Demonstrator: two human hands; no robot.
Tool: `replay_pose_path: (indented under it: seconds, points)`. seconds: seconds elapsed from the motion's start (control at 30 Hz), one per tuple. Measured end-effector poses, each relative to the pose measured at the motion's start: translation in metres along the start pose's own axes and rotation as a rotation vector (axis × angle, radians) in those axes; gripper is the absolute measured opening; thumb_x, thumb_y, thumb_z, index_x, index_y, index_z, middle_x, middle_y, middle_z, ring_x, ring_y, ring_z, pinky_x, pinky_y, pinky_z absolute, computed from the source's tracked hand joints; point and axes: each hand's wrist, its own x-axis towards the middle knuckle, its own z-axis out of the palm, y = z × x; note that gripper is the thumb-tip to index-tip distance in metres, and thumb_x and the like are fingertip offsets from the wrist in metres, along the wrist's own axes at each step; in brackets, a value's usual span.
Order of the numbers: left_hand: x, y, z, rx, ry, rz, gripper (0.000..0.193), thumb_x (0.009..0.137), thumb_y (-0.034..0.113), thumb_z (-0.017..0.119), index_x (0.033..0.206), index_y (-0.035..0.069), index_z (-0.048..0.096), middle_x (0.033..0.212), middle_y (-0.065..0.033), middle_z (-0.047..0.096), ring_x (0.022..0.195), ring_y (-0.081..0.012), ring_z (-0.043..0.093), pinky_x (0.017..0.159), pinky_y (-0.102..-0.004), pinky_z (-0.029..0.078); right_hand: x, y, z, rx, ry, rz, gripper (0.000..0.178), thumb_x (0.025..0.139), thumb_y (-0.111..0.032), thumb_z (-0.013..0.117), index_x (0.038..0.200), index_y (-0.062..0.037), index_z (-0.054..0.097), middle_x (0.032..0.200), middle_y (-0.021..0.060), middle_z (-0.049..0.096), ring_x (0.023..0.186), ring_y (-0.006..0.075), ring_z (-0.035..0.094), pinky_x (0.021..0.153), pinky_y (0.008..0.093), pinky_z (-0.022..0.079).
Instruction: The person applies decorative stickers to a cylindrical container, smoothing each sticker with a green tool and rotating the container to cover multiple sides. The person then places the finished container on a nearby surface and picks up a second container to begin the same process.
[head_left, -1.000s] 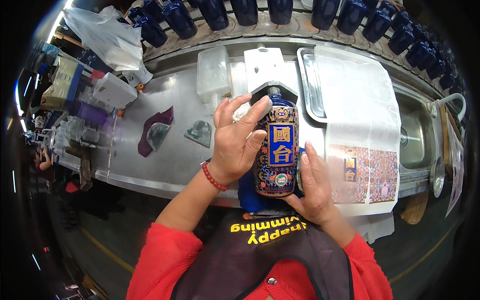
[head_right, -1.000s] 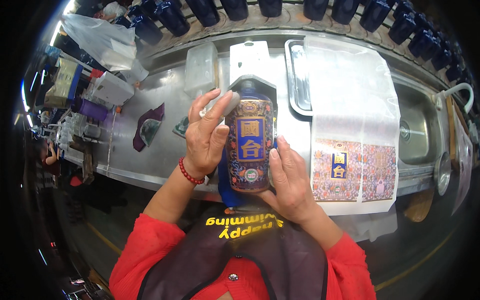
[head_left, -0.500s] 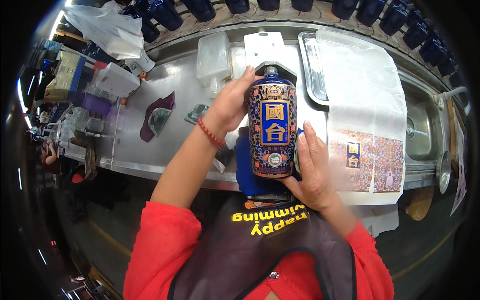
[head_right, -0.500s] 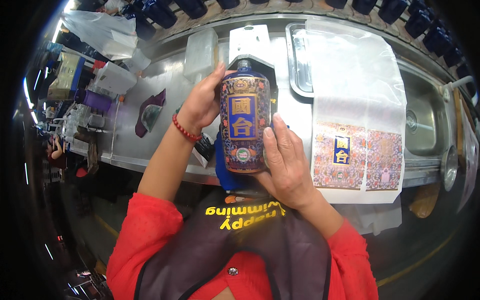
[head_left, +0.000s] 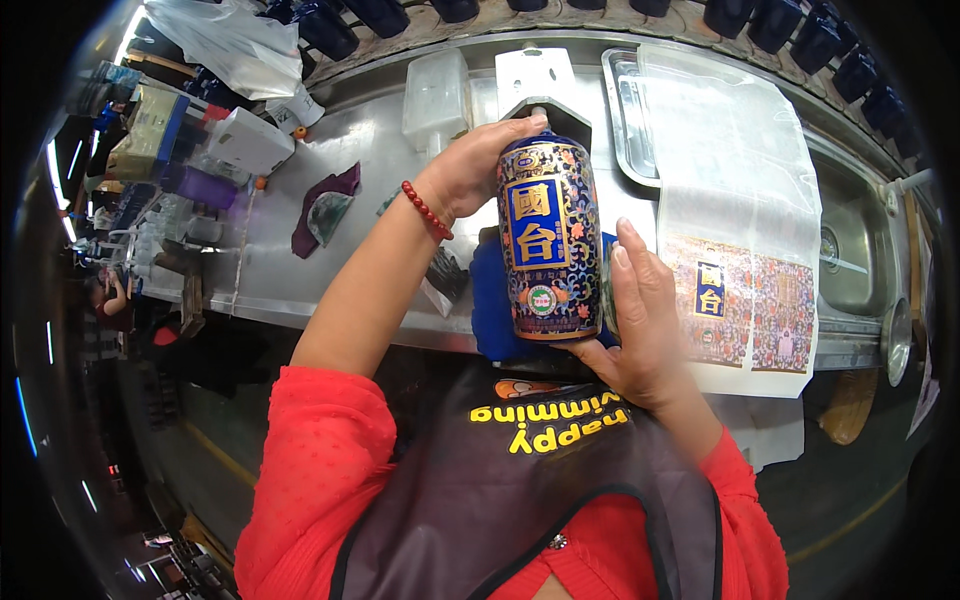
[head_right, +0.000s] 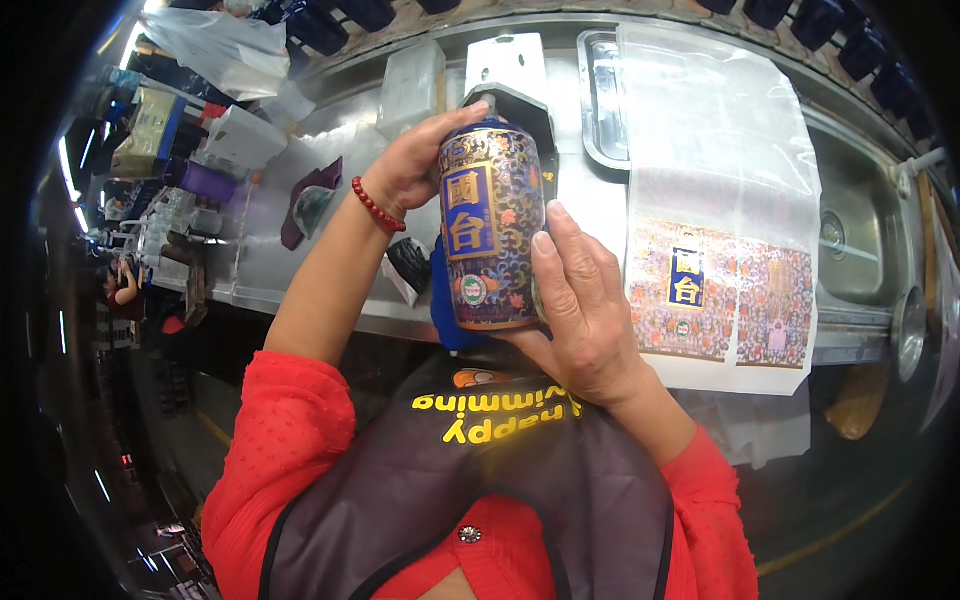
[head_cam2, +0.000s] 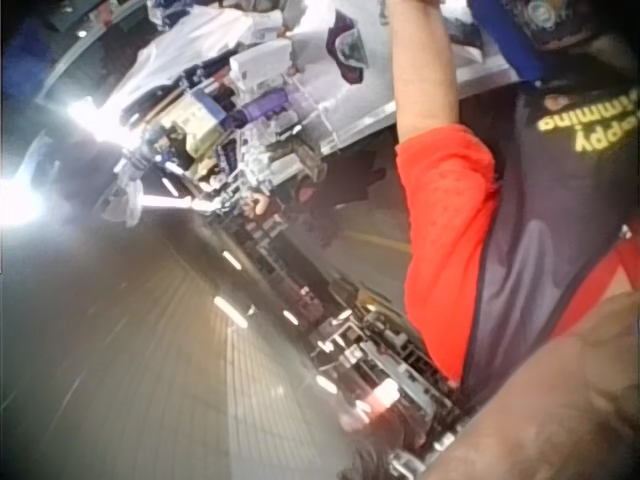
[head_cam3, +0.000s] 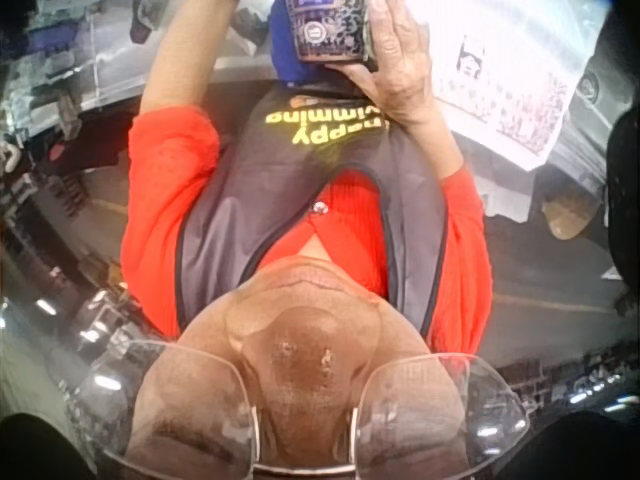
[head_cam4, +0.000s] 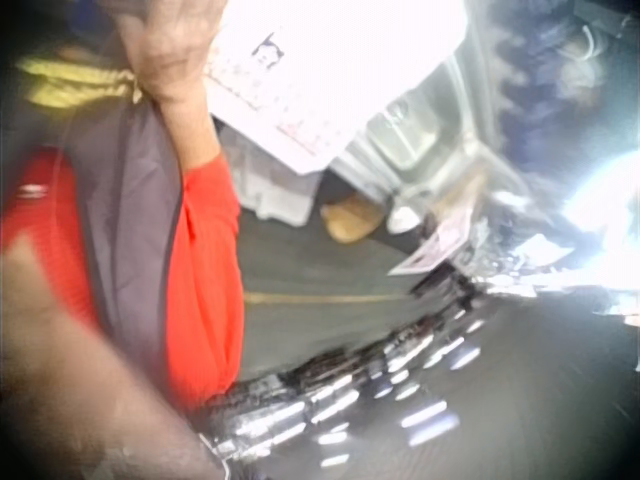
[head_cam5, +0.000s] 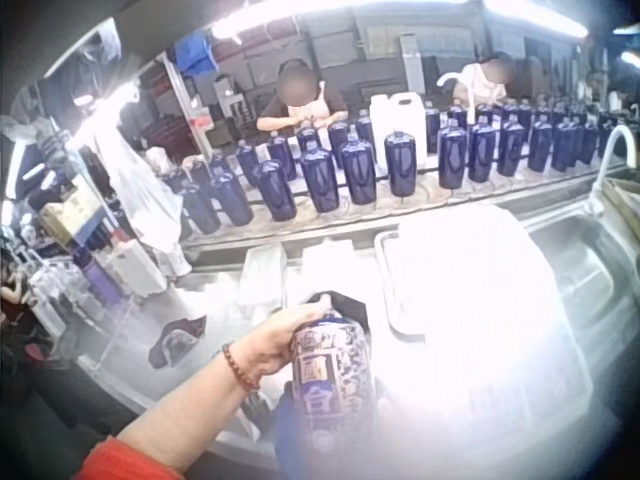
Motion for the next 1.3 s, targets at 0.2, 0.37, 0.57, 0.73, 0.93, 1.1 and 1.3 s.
replay_pose_path:
  seconds: [0.2, 0.37, 0.57, 0.73, 0.93, 1.1, 1.3]
  points:
    - [-0.031, 0.011, -0.002, 0.075, 0.042, 0.118, 0.031, 0.106, 0.03, 0.06, 0.121, 0.004, 0.068, 0.114, -0.0057, 0.074, 0.102, -0.014, 0.071, 0.092, -0.0293, 0.058, -0.006, 0.008, 0.001, 0.031, -0.013, 0.014, 0.109, 0.078, -0.029, 0.088, 0.162, -0.0043, 0.024, 0.163, 0.0296, 0.031, 0.141, 0.0477, 0.041, 0.115, 0.0542, 0.035]
    - [-0.067, 0.02, 0.0, 0.232, 0.175, 0.214, 0.035, 0.106, 0.034, 0.061, 0.122, 0.004, 0.068, 0.111, -0.0046, 0.074, 0.104, -0.0127, 0.069, 0.095, -0.0296, 0.055, -0.012, 0.014, 0.008, 0.055, -0.032, 0.018, 0.104, 0.076, -0.024, 0.088, 0.159, -0.0017, 0.029, 0.164, 0.0255, 0.032, 0.141, 0.047, 0.04, 0.117, 0.0534, 0.034]
    - [-0.097, 0.028, 0.006, 0.447, 0.257, 0.219, 0.035, 0.103, 0.036, 0.065, 0.119, 0.005, 0.07, 0.106, -0.0024, 0.073, 0.097, -0.0092, 0.069, 0.088, -0.0249, 0.054, -0.007, 0.012, 0.004, 0.07, -0.107, 0.001, 0.094, 0.069, -0.012, 0.091, 0.15, 0.0025, 0.044, 0.153, 0.0276, 0.047, 0.13, 0.0464, 0.053, 0.107, 0.0496, 0.047]
    - [-0.107, 0.023, 0.008, 0.469, 0.311, 0.268, 0.032, 0.103, 0.033, 0.065, 0.117, 0.005, 0.071, 0.102, -0.0017, 0.073, 0.093, -0.0083, 0.069, 0.084, -0.0234, 0.055, 0.02, 0.002, -0.031, 0.208, -0.112, -0.096, 0.059, 0.07, -0.005, 0.088, 0.123, -0.001, 0.061, 0.118, 0.0195, 0.066, 0.105, 0.0379, 0.065, 0.089, 0.0442, 0.054]
    - [-0.111, 0.021, 0.014, 0.465, 0.331, 0.33, 0.033, 0.101, 0.033, 0.069, 0.113, 0.002, 0.073, 0.102, -0.002, 0.073, 0.094, -0.0101, 0.065, 0.089, -0.0263, 0.049, 0.074, -0.01, -0.03, 0.187, -0.295, -0.341, 0.029, 0.074, -0.008, 0.084, 0.094, -0.0056, 0.063, 0.082, 0.0113, 0.062, 0.077, 0.0318, 0.064, 0.067, 0.0422, 0.051]
    - [-0.11, 0.018, 0.014, 0.422, 0.318, 0.378, 0.032, 0.101, 0.031, 0.069, 0.113, 0.001, 0.073, 0.102, -0.0025, 0.073, 0.096, -0.0097, 0.064, 0.09, -0.0264, 0.049, 0.114, 0.006, -0.013, 0.199, -0.213, -0.347, 0.026, 0.082, -0.011, 0.081, 0.099, -0.0029, 0.064, 0.084, 0.0116, 0.061, 0.079, 0.0325, 0.063, 0.068, 0.0419, 0.052]
    - [-0.111, 0.015, 0.008, 0.416, 0.316, 0.357, 0.031, 0.101, 0.03, 0.068, 0.112, 0.001, 0.073, 0.104, -0.0032, 0.074, 0.097, -0.0093, 0.064, 0.09, -0.0265, 0.048, 0.082, -0.023, -0.02, -0.082, -0.054, -0.559, 0.018, 0.074, -0.023, 0.065, 0.091, -0.0147, 0.062, 0.086, 0.0046, 0.05, 0.081, 0.0244, 0.054, 0.078, 0.0412, 0.043]
